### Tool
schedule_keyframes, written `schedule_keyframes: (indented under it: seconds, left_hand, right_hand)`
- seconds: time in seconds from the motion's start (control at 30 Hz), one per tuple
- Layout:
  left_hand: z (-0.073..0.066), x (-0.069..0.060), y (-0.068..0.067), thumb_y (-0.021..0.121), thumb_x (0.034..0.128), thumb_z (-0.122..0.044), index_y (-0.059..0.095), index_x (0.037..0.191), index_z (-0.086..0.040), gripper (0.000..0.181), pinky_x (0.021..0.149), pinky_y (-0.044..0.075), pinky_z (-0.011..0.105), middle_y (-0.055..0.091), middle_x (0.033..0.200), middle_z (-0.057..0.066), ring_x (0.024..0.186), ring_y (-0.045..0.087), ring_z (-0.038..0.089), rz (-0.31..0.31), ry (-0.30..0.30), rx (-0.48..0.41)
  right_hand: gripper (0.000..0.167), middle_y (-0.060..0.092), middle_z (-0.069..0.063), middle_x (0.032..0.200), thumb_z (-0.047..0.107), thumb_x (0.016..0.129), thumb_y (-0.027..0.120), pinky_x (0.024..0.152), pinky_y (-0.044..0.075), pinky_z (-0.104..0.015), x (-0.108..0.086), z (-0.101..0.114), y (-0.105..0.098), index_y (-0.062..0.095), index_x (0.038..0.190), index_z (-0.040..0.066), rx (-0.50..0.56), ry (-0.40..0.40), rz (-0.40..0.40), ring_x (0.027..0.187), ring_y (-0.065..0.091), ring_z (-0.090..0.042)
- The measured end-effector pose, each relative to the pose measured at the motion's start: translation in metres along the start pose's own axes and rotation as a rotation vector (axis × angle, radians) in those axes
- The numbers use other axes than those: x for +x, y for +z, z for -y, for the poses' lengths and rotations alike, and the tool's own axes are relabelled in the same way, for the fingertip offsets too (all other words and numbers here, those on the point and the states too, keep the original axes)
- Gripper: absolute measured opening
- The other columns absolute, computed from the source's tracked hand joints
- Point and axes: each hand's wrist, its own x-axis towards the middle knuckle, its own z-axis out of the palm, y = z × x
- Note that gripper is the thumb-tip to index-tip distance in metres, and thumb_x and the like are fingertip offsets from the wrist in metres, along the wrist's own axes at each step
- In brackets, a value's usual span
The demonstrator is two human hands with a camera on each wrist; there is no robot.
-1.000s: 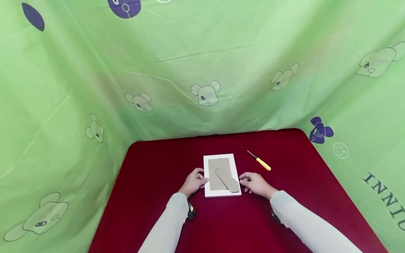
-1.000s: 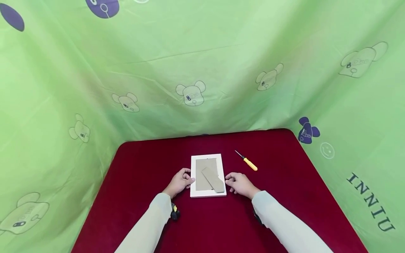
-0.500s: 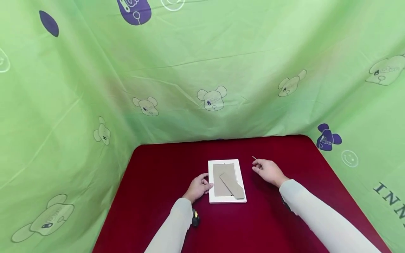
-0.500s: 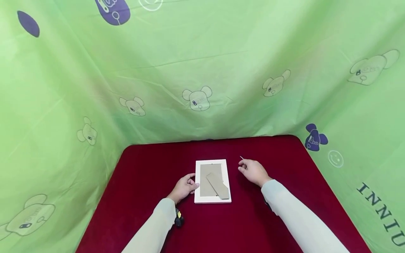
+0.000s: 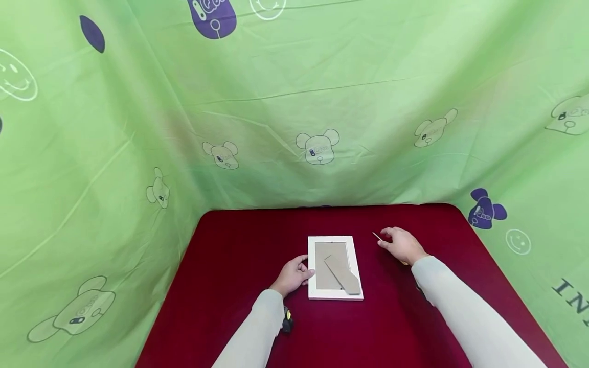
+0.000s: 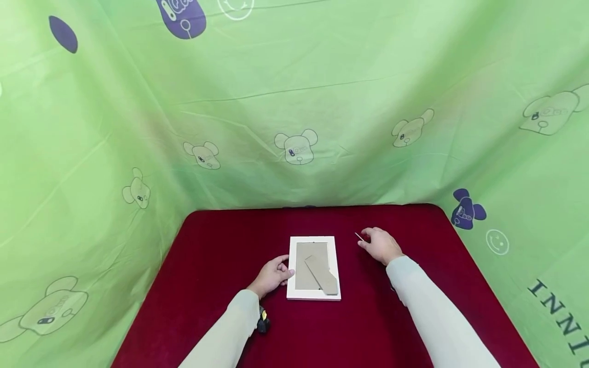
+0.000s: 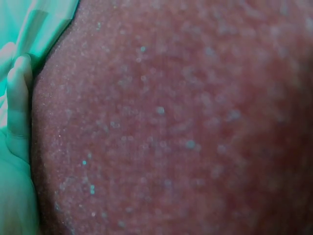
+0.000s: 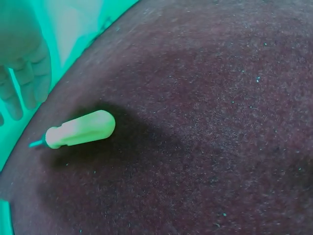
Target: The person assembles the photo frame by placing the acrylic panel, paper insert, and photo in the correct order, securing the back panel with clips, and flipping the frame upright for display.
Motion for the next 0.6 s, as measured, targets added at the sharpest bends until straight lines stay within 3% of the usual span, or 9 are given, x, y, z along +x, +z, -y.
schedule_keyframes:
  seconds: [0.4,0.6]
  left_hand:
    - [0.003,0.001,-0.002,0.072,0.0895,-0.016,0.044,0.141,0.004,0.062,0.059,0.052,0.027,0.06,0.07,-0.002,0.057,0.058,0.012,-0.001,0.005,-0.001]
    - [0.001,0.002,-0.001,0.072,0.089,-0.014,0.044,0.139,0.006,0.061,0.057,0.052,0.027,0.06,0.07,-0.001,0.057,0.058,0.012,0.005,0.028,-0.033]
  right_hand:
    - [0.048,0.064,-0.023,0.108,0.03,0.092,0.065,0.081,0.046,-0.054,0.004,-0.012,0.01,0.057,0.125,-0.004,0.011,0.158,-0.02,0.101,0.059,-0.04]
    - [0.045,0.064,-0.019,0.1,0.028,0.092,0.066,0.078,0.047,-0.053,0.0,-0.014,0.02,0.058,0.121,-0.005,-0.002,0.19,0.005,0.094,0.06,-0.037]
